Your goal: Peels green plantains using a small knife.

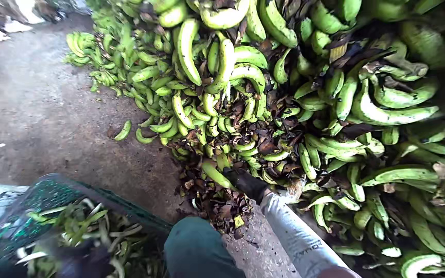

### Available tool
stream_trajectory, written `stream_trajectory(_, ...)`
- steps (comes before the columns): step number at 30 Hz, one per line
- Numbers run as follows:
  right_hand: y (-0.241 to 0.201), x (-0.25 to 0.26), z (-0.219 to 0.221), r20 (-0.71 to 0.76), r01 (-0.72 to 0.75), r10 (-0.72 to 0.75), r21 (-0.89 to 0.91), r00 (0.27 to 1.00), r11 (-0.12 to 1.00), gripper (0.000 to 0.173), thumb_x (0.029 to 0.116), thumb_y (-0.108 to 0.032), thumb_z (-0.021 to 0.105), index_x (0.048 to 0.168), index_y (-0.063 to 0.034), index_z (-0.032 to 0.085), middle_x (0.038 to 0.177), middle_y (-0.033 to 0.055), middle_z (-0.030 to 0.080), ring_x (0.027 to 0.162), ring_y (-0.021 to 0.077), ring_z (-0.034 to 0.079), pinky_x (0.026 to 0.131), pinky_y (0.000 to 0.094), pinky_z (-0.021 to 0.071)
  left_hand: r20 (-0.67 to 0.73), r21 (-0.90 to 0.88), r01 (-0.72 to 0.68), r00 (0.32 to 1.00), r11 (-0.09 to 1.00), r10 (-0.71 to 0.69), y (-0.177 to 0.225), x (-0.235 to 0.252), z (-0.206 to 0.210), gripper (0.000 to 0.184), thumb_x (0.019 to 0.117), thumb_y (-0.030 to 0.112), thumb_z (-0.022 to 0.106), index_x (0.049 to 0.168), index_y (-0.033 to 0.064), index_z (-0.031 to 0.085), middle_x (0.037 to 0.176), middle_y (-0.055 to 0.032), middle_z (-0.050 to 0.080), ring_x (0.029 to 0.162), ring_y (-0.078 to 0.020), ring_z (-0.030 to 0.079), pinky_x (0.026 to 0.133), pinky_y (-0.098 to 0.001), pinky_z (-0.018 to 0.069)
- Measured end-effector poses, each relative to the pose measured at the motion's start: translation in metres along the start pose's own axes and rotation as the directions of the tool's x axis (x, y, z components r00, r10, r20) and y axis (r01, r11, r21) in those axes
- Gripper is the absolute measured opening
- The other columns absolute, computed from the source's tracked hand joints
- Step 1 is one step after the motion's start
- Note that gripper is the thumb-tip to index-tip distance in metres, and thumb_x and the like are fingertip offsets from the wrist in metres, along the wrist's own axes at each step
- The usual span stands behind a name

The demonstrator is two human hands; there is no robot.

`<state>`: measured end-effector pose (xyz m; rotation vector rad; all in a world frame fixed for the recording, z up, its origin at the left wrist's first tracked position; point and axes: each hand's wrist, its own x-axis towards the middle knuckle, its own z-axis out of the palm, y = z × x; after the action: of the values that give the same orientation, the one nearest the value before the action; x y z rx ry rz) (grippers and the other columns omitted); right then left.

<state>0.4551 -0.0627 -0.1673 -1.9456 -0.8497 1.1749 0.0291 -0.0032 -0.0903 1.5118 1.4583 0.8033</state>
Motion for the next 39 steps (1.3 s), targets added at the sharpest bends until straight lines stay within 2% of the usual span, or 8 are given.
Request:
stream_trajectory(6, -0.136, -0.048, 0.118, 0.051, 0.374, -0.412, 0.334, 0.910, 0.865, 0.051, 0.1029, -0.032, 0.058, 0.147, -0.0089, 0.046, 0.123, 0.0099, 0.067, 0.107, 0.0142, 0.066, 0.094, 0.0369, 0.0555, -0.051, -0.485, -0.111, 0.994, 0.867, 0.098, 0.063, -0.005, 0.079, 0.068, 0.0920, 0.015, 0.073, 0.149, 0.0040, 0.038, 0.118, -0.0098, 0.064, 0.093, -0.0144, 0.066, 0.077, -0.0332, 0.0597)
stream_trajectory(11, -0.188, -0.098, 0.210, 0.223, 0.488, -0.567, 0.323, 0.793, 0.811, 0.059, 0.0996, -0.042, 0.061, 0.151, -0.0161, 0.045, 0.121, 0.0101, 0.069, 0.107, 0.0187, 0.068, 0.094, 0.0436, 0.0558, -0.389, -0.603, -0.346, 0.914, 0.718, 0.113, 0.058, 0.002, 0.024, 0.061, 0.0990, 0.007, 0.063, 0.153, 0.0045, 0.035, 0.127, -0.0100, 0.063, 0.105, -0.0156, 0.067, 0.086, -0.0362, 0.0604)
stream_trajectory(19, -0.196, -0.172, 0.283, 0.448, 0.351, -0.599, 0.521, 0.663, 0.778, 0.055, 0.1081, -0.032, 0.045, 0.154, -0.0020, 0.037, 0.148, 0.0168, 0.051, 0.134, 0.0164, 0.051, 0.114, 0.0348, 0.0412, -0.489, -0.472, -0.176, 0.867, 0.864, -0.090, -0.003, -0.027, -0.069, 0.036, 0.1088, 0.023, 0.046, 0.138, 0.0027, 0.054, 0.114, -0.0087, 0.067, 0.096, -0.0109, 0.067, 0.083, -0.0315, 0.0583)
stream_trajectory(25, -0.196, -0.184, 0.293, 0.554, 0.333, -0.642, 0.561, 0.530, 0.758, 0.053, 0.1039, -0.034, 0.043, 0.144, 0.0021, 0.046, 0.107, 0.0083, 0.064, 0.088, 0.0097, 0.062, 0.080, 0.0272, 0.0542, -0.521, -0.713, -0.197, 0.791, 0.673, -0.321, -0.081, -0.017, -0.113, 0.036, 0.1093, 0.032, 0.045, 0.137, 0.0105, 0.052, 0.102, -0.0101, 0.067, 0.080, -0.0179, 0.067, 0.065, -0.0375, 0.0590)
stream_trajectory(27, -0.207, -0.171, 0.285, 0.586, 0.458, -0.603, 0.396, 0.541, 0.796, 0.053, 0.1046, -0.037, 0.044, 0.144, -0.0027, 0.050, 0.116, 0.0093, 0.065, 0.099, 0.0113, 0.063, 0.089, 0.0296, 0.0535, -0.552, -0.738, -0.239, 0.752, 0.631, -0.361, -0.076, -0.029, -0.129, 0.035, 0.1099, 0.036, 0.042, 0.133, 0.0121, 0.052, 0.097, -0.0065, 0.066, 0.078, -0.0148, 0.067, 0.065, -0.0351, 0.0588)
stream_trajectory(31, -0.223, -0.117, 0.294, 0.584, 0.734, -0.534, -0.166, 0.611, 0.659, 0.071, 0.0977, -0.057, 0.056, 0.158, -0.0248, 0.038, 0.160, 0.0075, 0.042, 0.141, 0.0272, 0.047, 0.112, 0.0557, 0.0411, -0.494, -0.789, -0.381, 0.860, 0.482, -0.128, -0.051, -0.054, -0.142, 0.042, 0.1123, 0.039, 0.022, 0.117, 0.0135, 0.054, 0.085, -0.0035, 0.068, 0.067, -0.0126, 0.068, 0.055, -0.0293, 0.0592)
stream_trajectory(36, -0.220, -0.119, 0.298, 0.742, 0.404, -0.519, 0.357, 0.425, 0.842, 0.067, 0.0972, -0.037, 0.062, 0.157, -0.0182, 0.038, 0.156, 0.0069, 0.046, 0.135, 0.0190, 0.051, 0.108, 0.0427, 0.0479, -0.046, -0.999, -0.041, 0.927, -0.021, 0.373, -0.036, -0.065, -0.109, 0.056, 0.1041, 0.051, 0.046, 0.124, 0.0012, 0.062, 0.085, -0.0124, 0.068, 0.063, -0.0206, 0.067, 0.058, -0.0353, 0.0608)
stream_trajectory(39, -0.212, -0.119, 0.294, 0.721, 0.311, -0.600, 0.515, 0.346, 0.799, 0.063, 0.0939, -0.033, 0.063, 0.148, -0.0084, 0.042, 0.127, 0.0066, 0.064, 0.110, 0.0141, 0.064, 0.094, 0.0343, 0.0544, 0.081, -0.994, 0.105, 0.883, -0.028, 0.462, -0.029, -0.069, -0.087, 0.049, 0.1046, 0.045, 0.050, 0.130, 0.0048, 0.061, 0.095, -0.0142, 0.069, 0.069, -0.0215, 0.069, 0.063, -0.0356, 0.0617)
